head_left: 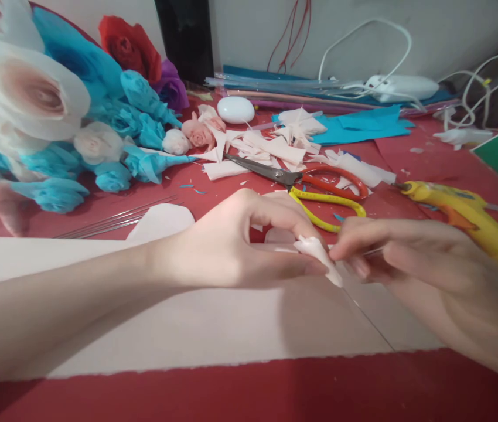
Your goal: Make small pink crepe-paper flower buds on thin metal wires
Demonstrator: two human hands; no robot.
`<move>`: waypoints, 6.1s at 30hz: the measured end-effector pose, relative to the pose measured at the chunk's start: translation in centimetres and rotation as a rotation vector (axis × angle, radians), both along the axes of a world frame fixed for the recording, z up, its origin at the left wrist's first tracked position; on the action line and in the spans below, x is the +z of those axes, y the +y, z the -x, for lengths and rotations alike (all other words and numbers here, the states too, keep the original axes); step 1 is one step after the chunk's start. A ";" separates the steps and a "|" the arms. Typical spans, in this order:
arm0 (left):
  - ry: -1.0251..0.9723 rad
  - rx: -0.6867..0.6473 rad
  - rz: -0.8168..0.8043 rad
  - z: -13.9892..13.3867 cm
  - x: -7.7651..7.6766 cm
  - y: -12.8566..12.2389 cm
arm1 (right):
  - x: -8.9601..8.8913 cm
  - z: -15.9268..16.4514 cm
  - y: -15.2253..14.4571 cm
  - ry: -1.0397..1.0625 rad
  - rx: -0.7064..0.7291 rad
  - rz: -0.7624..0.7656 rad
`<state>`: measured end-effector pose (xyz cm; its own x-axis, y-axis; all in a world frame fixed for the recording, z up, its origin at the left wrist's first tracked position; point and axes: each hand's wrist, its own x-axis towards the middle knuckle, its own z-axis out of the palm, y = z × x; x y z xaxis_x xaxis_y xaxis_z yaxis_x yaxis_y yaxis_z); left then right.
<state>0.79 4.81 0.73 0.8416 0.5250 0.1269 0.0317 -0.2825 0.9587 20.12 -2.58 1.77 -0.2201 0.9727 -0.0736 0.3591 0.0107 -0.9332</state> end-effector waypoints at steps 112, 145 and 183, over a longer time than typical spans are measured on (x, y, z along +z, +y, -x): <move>-0.012 -0.007 -0.073 0.0 -0.4 0.1 | -0.9 0.0 0.8 0.661 -0.082 0.292; -0.023 -0.010 -0.049 0.0 -0.5 0.1 | -1.6 -0.4 0.6 0.606 0.004 0.115; -0.020 -0.012 -0.050 0.1 -0.5 0.0 | -1.0 -0.2 0.9 0.701 -0.056 0.330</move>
<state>0.65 4.81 0.24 0.8447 0.5077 0.1696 0.0091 -0.3305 0.9438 20.28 -1.64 0.73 -0.2729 0.9358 -0.2230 -0.3248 -0.3078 -0.8943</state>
